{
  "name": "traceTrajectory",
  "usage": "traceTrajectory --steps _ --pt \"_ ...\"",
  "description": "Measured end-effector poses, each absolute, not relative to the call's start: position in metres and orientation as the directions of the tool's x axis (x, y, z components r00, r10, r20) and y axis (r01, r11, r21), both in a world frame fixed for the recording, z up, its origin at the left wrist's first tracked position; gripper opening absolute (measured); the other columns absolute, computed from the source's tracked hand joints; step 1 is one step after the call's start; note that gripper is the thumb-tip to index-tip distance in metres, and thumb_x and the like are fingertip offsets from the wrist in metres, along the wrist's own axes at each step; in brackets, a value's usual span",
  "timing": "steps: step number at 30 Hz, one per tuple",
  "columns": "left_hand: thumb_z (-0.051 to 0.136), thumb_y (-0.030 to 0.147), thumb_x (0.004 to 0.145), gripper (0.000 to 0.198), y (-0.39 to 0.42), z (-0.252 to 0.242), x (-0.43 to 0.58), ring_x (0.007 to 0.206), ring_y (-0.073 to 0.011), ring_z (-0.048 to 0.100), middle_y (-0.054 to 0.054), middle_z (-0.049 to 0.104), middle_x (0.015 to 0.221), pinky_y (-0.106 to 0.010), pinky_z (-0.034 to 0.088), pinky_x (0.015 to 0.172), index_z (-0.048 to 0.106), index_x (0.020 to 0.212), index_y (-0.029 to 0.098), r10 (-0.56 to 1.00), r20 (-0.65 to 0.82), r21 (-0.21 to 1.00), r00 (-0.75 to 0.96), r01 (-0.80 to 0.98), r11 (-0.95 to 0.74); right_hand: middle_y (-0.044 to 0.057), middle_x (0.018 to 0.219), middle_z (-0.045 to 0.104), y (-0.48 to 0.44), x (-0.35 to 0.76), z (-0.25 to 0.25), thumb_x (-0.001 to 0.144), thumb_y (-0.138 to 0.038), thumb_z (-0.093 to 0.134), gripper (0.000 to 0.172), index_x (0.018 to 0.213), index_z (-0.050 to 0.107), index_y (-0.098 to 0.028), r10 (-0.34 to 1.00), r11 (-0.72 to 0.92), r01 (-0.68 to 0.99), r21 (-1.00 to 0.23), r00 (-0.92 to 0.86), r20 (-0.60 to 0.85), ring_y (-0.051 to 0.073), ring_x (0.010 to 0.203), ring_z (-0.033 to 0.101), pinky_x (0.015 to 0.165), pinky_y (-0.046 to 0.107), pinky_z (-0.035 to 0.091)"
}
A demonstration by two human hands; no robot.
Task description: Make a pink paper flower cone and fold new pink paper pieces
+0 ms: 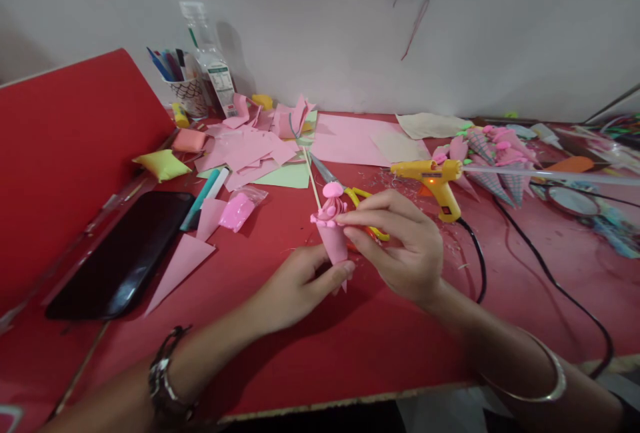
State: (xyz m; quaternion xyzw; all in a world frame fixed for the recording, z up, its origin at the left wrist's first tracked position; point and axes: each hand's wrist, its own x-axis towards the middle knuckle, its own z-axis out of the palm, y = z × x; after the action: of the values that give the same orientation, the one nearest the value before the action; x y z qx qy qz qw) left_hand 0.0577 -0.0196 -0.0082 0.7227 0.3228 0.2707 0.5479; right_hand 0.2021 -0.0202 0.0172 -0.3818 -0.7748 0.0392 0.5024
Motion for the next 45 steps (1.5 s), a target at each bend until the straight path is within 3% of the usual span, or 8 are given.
traceTrajectory --steps 16,23,27,30,32,37,45 --pt "0.039 0.029 0.082 0.025 -0.018 -0.012 0.057 0.05 -0.0083 0.044 0.004 0.048 0.055 -0.019 0.032 0.048 0.049 0.063 0.016 0.775 0.069 0.892 0.628 0.309 -0.33 -0.002 0.067 0.057 -0.019 0.201 0.017 0.072 -0.015 0.058 0.006 0.071 0.059 -0.021 0.661 0.68 0.559 -0.476 -0.186 0.727 0.011 0.066 0.054 0.061 0.026 0.043" --pt "0.039 0.03 0.081 0.025 -0.019 -0.012 0.057 0.05 -0.0088 0.044 0.004 0.048 0.054 -0.019 0.032 0.047 0.049 0.062 0.016 0.779 0.055 0.902 0.625 0.304 -0.308 -0.002 0.065 0.056 -0.019 0.2 0.017 0.072 -0.015 0.057 0.007 0.07 0.058 -0.021 0.662 0.682 0.548 -0.484 -0.181 0.727 0.011 0.064 0.053 0.06 0.027 0.043" --pt "0.041 0.029 0.079 0.024 -0.02 -0.008 0.059 0.049 -0.0079 0.042 0.004 0.046 0.053 -0.018 0.033 0.046 0.049 0.06 0.016 0.794 0.01 0.963 0.608 0.209 -0.172 -0.002 0.067 0.055 -0.019 0.2 0.012 0.072 -0.016 0.057 0.007 0.077 0.057 -0.022 0.69 0.674 0.489 -0.554 -0.15 0.708 0.011 0.065 0.052 0.061 0.026 0.044" --pt "0.041 0.031 0.079 0.027 -0.017 -0.005 0.059 0.042 -0.0059 0.034 0.006 0.039 0.048 -0.017 0.029 0.041 0.045 0.057 0.016 0.843 -0.111 0.993 0.527 0.096 0.07 -0.003 0.069 0.051 -0.019 0.201 0.008 0.072 -0.02 0.057 0.018 0.09 0.053 -0.022 0.743 0.634 0.404 -0.66 -0.079 0.665 0.01 0.064 0.049 0.061 0.025 0.044" --pt "0.044 0.035 0.078 0.028 -0.014 -0.006 0.058 0.04 -0.005 0.029 0.007 0.033 0.046 -0.016 0.025 0.039 0.044 0.057 0.016 0.873 -0.186 0.975 0.451 -0.023 0.219 -0.003 0.067 0.049 -0.019 0.201 0.007 0.073 -0.02 0.056 0.017 0.089 0.052 -0.022 0.749 0.628 0.401 -0.667 -0.08 0.657 0.01 0.063 0.049 0.059 0.024 0.043" --pt "0.047 0.036 0.077 0.03 -0.007 -0.007 0.056 0.041 -0.0039 0.021 0.009 0.026 0.045 -0.012 0.023 0.038 0.04 0.056 0.016 0.893 -0.218 0.872 0.393 -0.333 0.359 -0.003 0.062 0.052 -0.021 0.195 0.008 0.072 -0.018 0.058 0.007 0.076 0.052 -0.018 0.661 0.735 0.455 -0.504 -0.315 0.681 0.008 0.058 0.048 0.056 0.021 0.041" --pt "0.05 0.036 0.078 0.032 -0.006 -0.005 0.056 0.038 -0.0034 0.019 0.008 0.026 0.048 -0.011 0.023 0.034 0.038 0.055 0.016 0.883 -0.239 0.794 0.405 -0.442 0.418 0.001 0.071 0.06 -0.022 0.187 -0.009 0.078 -0.031 0.052 0.015 0.08 0.055 -0.017 0.582 0.808 0.482 -0.338 -0.569 0.581 0.009 0.067 0.053 0.061 0.019 0.043"
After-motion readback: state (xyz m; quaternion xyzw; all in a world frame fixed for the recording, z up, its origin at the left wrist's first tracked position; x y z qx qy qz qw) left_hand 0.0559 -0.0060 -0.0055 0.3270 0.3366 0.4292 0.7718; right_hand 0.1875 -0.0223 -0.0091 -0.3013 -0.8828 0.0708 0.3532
